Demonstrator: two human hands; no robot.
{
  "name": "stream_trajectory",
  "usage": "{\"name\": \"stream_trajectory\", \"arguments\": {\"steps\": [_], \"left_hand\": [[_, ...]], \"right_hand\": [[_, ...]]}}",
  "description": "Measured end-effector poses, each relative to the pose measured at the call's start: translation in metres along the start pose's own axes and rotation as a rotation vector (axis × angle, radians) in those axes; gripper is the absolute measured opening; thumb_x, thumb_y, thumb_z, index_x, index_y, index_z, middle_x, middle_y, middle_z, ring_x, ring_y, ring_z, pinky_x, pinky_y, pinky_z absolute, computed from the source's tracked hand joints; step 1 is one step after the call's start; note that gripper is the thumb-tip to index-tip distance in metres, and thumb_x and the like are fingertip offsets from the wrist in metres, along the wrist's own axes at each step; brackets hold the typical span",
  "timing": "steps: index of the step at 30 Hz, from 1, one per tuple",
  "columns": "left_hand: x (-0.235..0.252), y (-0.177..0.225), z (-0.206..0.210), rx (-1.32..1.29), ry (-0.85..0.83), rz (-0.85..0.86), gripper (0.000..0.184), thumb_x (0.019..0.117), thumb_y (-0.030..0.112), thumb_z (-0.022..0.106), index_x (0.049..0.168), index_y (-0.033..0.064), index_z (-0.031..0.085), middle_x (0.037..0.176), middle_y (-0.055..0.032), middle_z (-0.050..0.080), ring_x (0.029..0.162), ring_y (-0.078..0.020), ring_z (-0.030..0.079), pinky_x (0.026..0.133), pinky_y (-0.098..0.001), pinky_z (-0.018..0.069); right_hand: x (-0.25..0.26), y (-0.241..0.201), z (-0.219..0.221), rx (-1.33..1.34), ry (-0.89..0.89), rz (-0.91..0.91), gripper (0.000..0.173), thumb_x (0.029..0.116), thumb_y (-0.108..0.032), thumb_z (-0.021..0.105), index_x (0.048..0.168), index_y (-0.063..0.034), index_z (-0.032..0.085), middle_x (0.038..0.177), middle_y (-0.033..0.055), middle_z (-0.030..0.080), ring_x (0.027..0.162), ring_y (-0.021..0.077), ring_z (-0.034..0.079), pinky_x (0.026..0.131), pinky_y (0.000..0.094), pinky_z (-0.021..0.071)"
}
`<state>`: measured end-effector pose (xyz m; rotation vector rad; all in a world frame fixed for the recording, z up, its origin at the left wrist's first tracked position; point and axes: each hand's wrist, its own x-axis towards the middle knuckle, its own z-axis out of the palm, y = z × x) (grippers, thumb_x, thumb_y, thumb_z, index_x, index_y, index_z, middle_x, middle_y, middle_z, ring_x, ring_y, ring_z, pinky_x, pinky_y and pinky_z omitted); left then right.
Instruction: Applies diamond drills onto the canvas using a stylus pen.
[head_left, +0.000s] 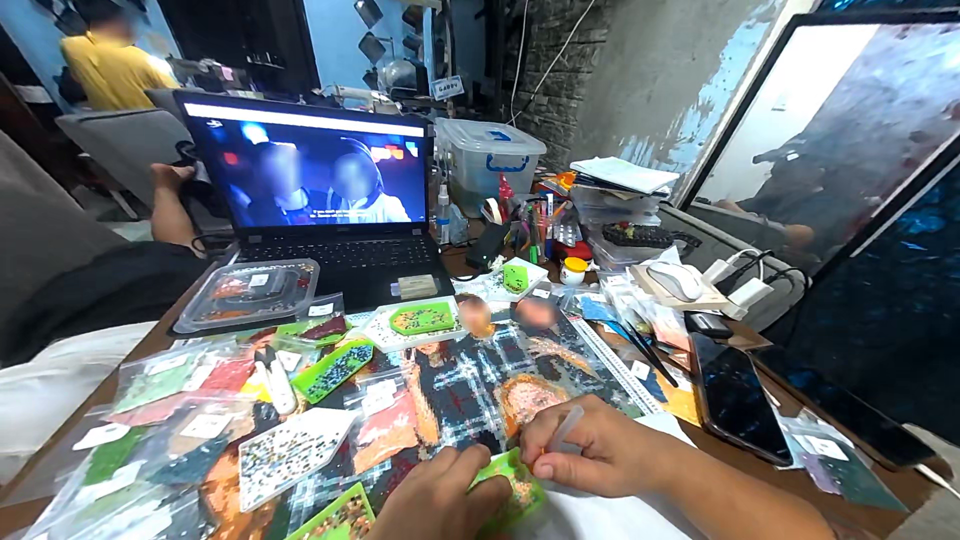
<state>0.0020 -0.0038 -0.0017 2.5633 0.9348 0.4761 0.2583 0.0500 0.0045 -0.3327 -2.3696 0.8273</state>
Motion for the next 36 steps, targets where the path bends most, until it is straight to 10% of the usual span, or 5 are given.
{"name": "stream_trajectory", "arguments": {"steps": [36], "left_hand": [[0.0015,0.0003,-0.0021,0.022,-0.05,-0.01,0.039,0.0996,0.027,0.066,0.13,0.0038,0.068,0.123,-0.0253,0.066,0.1,-0.0448,0.066,0.082,-0.0551,0.0558]], "right_hand": [[0.0002,0.0013,-0.0024,0.151,0.022,0.122,0.03,0.1093,-0.023,0.049,0.111,0.0051,0.061,0.099,0.0114,0.07,0.088,0.0036,0.065,0.081,0.0187,0.0534]]}}
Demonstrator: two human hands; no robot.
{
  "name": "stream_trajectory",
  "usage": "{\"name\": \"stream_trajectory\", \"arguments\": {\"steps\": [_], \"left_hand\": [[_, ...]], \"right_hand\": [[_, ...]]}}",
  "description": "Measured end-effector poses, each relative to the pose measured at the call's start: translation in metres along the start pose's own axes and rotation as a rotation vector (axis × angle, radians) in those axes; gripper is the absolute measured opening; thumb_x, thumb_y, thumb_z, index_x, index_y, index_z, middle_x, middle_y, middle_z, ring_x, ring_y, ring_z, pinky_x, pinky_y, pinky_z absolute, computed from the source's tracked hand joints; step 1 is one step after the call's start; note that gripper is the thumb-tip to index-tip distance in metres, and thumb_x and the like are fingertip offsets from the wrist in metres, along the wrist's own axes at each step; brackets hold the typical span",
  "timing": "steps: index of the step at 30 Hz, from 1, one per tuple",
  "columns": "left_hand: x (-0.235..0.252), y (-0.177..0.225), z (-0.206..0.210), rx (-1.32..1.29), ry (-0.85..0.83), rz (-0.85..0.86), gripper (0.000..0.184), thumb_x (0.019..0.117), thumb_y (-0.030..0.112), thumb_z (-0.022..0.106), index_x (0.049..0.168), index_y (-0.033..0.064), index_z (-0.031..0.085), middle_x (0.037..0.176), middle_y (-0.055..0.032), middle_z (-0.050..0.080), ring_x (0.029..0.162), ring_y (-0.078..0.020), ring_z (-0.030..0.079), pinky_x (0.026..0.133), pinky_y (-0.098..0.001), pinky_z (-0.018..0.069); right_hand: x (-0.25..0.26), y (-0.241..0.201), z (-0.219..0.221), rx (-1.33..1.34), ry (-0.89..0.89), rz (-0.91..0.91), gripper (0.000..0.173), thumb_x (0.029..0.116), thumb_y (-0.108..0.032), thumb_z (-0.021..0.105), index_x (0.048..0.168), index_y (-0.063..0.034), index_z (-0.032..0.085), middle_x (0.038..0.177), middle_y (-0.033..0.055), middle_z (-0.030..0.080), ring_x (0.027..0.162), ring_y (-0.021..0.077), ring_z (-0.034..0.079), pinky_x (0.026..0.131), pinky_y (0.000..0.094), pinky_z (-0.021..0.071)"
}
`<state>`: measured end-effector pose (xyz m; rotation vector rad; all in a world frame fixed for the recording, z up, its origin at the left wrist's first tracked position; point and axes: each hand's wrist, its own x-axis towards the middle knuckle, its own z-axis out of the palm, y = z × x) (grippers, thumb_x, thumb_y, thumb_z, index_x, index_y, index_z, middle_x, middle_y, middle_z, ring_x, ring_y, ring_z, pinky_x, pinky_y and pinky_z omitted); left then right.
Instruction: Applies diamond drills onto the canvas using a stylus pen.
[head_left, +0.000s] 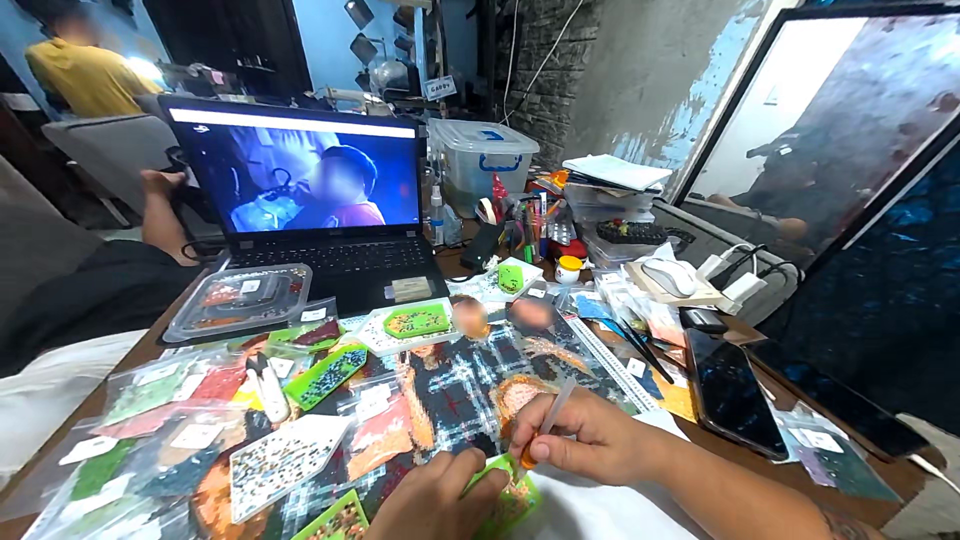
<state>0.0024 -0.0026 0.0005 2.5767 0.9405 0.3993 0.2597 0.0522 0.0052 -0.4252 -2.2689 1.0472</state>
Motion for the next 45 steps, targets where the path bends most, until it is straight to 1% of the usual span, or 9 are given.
{"name": "stream_trajectory", "arguments": {"steps": [3,8,11,15,18,23,30,39,45], "left_hand": [[0.0,-0.001,0.0,-0.001,-0.008,-0.002,0.037,0.0998,0.029,0.065,0.128,0.0045,0.069,0.123,-0.0233,0.066,0.1,-0.0436,0.067,0.082,-0.0547,0.056],[0.0,0.0,-0.001,0.002,-0.013,-0.006,0.041,0.1002,0.029,0.065,0.132,0.0034,0.067,0.123,-0.0252,0.065,0.1,-0.0449,0.066,0.082,-0.0559,0.0554],[0.0,0.0,-0.001,0.003,-0.004,-0.009,0.042,0.0995,0.029,0.066,0.132,0.0023,0.067,0.122,-0.0255,0.066,0.099,-0.0449,0.066,0.081,-0.0561,0.0555],[0.001,-0.001,0.001,0.005,0.0,-0.009,0.045,0.0976,0.028,0.068,0.132,-0.0006,0.065,0.122,-0.0247,0.066,0.102,-0.0447,0.067,0.083,-0.0566,0.0556],[0.002,-0.001,0.001,0.012,-0.015,-0.006,0.048,0.098,0.03,0.067,0.134,-0.0013,0.063,0.124,-0.0242,0.066,0.104,-0.0448,0.067,0.084,-0.0566,0.0554],[0.002,0.0,-0.001,0.02,-0.033,-0.013,0.048,0.0988,0.03,0.066,0.134,-0.0022,0.063,0.123,-0.024,0.066,0.103,-0.0445,0.066,0.084,-0.0558,0.055],[0.002,0.0,-0.001,0.026,-0.032,-0.012,0.048,0.0987,0.03,0.066,0.134,-0.0027,0.063,0.122,-0.0246,0.066,0.102,-0.0445,0.066,0.083,-0.055,0.0555],[0.001,0.001,-0.004,-0.004,-0.049,-0.017,0.045,0.0994,0.029,0.066,0.133,-0.002,0.064,0.123,-0.0254,0.065,0.103,-0.0456,0.066,0.085,-0.0566,0.0549],[0.0,0.0,-0.003,-0.016,-0.037,-0.011,0.043,0.0992,0.028,0.066,0.131,0.0002,0.067,0.123,-0.0258,0.065,0.102,-0.0453,0.066,0.085,-0.0569,0.0551]], "right_hand": [[0.0,0.001,0.002,-0.02,0.01,0.005,0.031,0.1093,-0.023,0.049,0.111,0.0049,0.062,0.096,0.0113,0.07,0.086,0.0039,0.065,0.079,0.0189,0.0536],[0.001,0.002,0.002,-0.026,0.026,0.017,0.03,0.1089,-0.022,0.05,0.11,0.0048,0.063,0.096,0.011,0.07,0.084,0.0038,0.065,0.078,0.0187,0.0533],[0.001,0.002,0.003,-0.026,0.035,0.035,0.029,0.109,-0.022,0.049,0.11,0.0048,0.062,0.095,0.0107,0.07,0.084,0.0039,0.065,0.078,0.0194,0.0539],[0.001,0.001,0.006,-0.017,0.098,0.127,0.029,0.1085,-0.022,0.05,0.11,0.0039,0.063,0.098,0.0093,0.07,0.084,0.0043,0.066,0.078,0.0215,0.0558],[0.002,0.003,0.007,0.001,0.123,0.163,0.028,0.108,-0.023,0.052,0.108,0.0029,0.064,0.096,0.0072,0.07,0.083,0.0034,0.066,0.077,0.021,0.0563],[0.003,0.003,0.01,0.024,0.134,0.213,0.026,0.1073,-0.022,0.053,0.106,0.002,0.064,0.091,0.0048,0.068,0.08,0.0021,0.065,0.074,0.0199,0.0552],[0.005,-0.002,0.01,0.151,0.165,0.341,0.022,0.1069,-0.021,0.052,0.106,-0.0017,0.064,0.092,-0.0008,0.069,0.081,0.0027,0.067,0.076,0.0219,0.0576],[0.003,-0.004,0.005,0.198,0.198,0.345,0.02,0.1067,-0.021,0.053,0.107,-0.0048,0.064,0.094,-0.0032,0.069,0.082,0.0031,0.068,0.076,0.0226,0.0588],[0.001,-0.007,-0.014,0.138,0.254,0.346,0.02,0.1064,-0.021,0.052,0.106,-0.0062,0.066,0.094,-0.0044,0.071,0.084,0.002,0.068,0.078,0.0225,0.0586]]}}
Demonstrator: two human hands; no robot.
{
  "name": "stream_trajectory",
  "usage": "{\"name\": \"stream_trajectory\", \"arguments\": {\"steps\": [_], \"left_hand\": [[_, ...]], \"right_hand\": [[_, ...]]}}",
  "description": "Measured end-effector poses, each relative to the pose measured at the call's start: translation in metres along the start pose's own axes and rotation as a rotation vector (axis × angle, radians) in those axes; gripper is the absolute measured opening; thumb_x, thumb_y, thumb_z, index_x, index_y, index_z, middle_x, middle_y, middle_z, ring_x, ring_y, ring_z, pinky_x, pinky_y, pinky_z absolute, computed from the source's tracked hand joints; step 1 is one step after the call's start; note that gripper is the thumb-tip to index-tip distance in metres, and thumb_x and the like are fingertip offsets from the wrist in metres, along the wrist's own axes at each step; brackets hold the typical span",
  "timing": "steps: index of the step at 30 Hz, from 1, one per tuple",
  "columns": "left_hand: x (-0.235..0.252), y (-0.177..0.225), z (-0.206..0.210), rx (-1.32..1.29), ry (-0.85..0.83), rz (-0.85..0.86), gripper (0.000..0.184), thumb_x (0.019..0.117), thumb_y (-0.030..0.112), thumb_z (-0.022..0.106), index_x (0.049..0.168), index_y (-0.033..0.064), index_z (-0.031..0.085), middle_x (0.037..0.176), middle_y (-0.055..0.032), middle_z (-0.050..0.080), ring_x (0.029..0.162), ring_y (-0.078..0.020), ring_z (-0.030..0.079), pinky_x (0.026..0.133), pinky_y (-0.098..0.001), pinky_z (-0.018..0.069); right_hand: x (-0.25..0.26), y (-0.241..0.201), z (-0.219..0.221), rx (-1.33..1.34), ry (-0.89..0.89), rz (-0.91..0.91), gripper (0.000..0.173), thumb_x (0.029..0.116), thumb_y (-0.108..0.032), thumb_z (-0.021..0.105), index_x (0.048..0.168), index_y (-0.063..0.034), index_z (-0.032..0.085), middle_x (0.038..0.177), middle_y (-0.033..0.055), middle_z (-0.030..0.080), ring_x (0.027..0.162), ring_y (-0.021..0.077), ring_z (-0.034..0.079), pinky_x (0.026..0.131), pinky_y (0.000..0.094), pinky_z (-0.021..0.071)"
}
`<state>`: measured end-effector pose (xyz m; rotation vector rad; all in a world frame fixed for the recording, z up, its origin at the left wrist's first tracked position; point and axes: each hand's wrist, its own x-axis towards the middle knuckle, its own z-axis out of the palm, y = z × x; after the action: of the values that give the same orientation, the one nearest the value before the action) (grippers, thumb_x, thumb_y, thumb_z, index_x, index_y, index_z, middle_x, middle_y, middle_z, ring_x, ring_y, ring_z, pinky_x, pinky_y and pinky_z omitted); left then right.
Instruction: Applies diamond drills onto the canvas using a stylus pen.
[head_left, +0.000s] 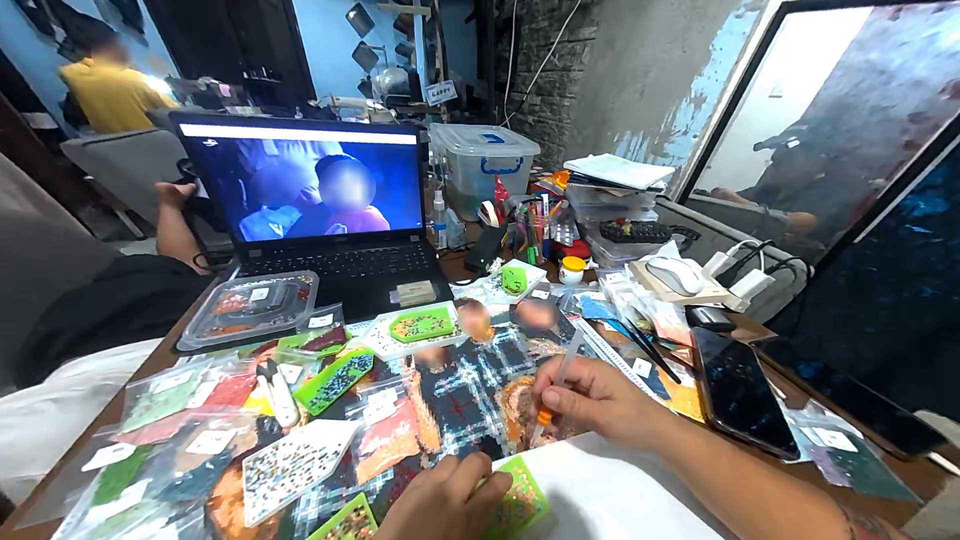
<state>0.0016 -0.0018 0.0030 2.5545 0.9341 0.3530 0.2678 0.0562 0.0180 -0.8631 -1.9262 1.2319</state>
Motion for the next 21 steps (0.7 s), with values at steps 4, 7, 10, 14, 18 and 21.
{"name": "stream_trajectory", "arguments": {"steps": [4,7,10,14,18,21], "left_hand": [[0.0,0.002,-0.002,0.005,-0.017,-0.002,0.041,0.1004,0.029,0.064,0.13,0.0008,0.068,0.124,-0.0257,0.065,0.102,-0.0454,0.066,0.085,-0.0567,0.0549],[0.0,0.004,-0.004,0.004,-0.044,-0.015,0.041,0.1013,0.029,0.063,0.131,0.0008,0.068,0.126,-0.026,0.065,0.103,-0.0458,0.066,0.086,-0.0573,0.0543],[0.0,0.005,-0.005,0.012,-0.07,-0.019,0.042,0.1019,0.031,0.063,0.131,0.0011,0.067,0.126,-0.0254,0.064,0.103,-0.0455,0.065,0.086,-0.0569,0.0542],[0.0,0.006,-0.005,0.012,-0.069,-0.021,0.041,0.1015,0.03,0.063,0.13,0.001,0.068,0.126,-0.0258,0.065,0.103,-0.0458,0.065,0.086,-0.0573,0.0542],[0.0,0.006,-0.005,0.007,-0.062,-0.027,0.041,0.1015,0.03,0.063,0.131,0.0015,0.068,0.127,-0.0259,0.064,0.104,-0.0451,0.065,0.086,-0.0572,0.0538],[-0.001,0.007,-0.005,0.0,-0.052,-0.033,0.041,0.1009,0.03,0.064,0.13,0.002,0.069,0.126,-0.0254,0.065,0.103,-0.0448,0.065,0.087,-0.057,0.0538]], "right_hand": [[0.002,0.0,-0.015,-0.042,0.032,0.003,0.017,0.1039,-0.018,0.053,0.102,-0.0071,0.067,0.09,-0.0048,0.071,0.081,0.0024,0.068,0.077,0.0222,0.0587],[0.004,0.003,-0.024,-0.075,0.04,0.014,0.015,0.1028,-0.016,0.055,0.1,-0.0067,0.067,0.087,-0.0045,0.071,0.079,0.002,0.068,0.075,0.0211,0.0584],[0.006,0.008,-0.031,-0.086,0.031,0.024,0.015,0.1024,-0.016,0.056,0.099,-0.0068,0.066,0.087,-0.0032,0.071,0.078,0.0034,0.069,0.075,0.0223,0.0593],[0.006,0.008,-0.035,-0.138,0.062,0.042,0.014,0.1013,-0.014,0.056,0.098,-0.0055,0.067,0.084,-0.0022,0.07,0.076,0.0039,0.069,0.073,0.0224,0.0595],[0.005,0.008,-0.038,-0.161,0.07,0.024,0.014,0.1014,-0.013,0.056,0.097,-0.0053,0.067,0.083,-0.0027,0.07,0.075,0.0029,0.068,0.072,0.0214,0.0591],[0.006,0.006,-0.039,-0.18,0.062,0.037,0.015,0.1015,-0.013,0.056,0.097,-0.0038,0.067,0.083,-0.0018,0.069,0.075,0.0029,0.067,0.072,0.0209,0.0581]]}}
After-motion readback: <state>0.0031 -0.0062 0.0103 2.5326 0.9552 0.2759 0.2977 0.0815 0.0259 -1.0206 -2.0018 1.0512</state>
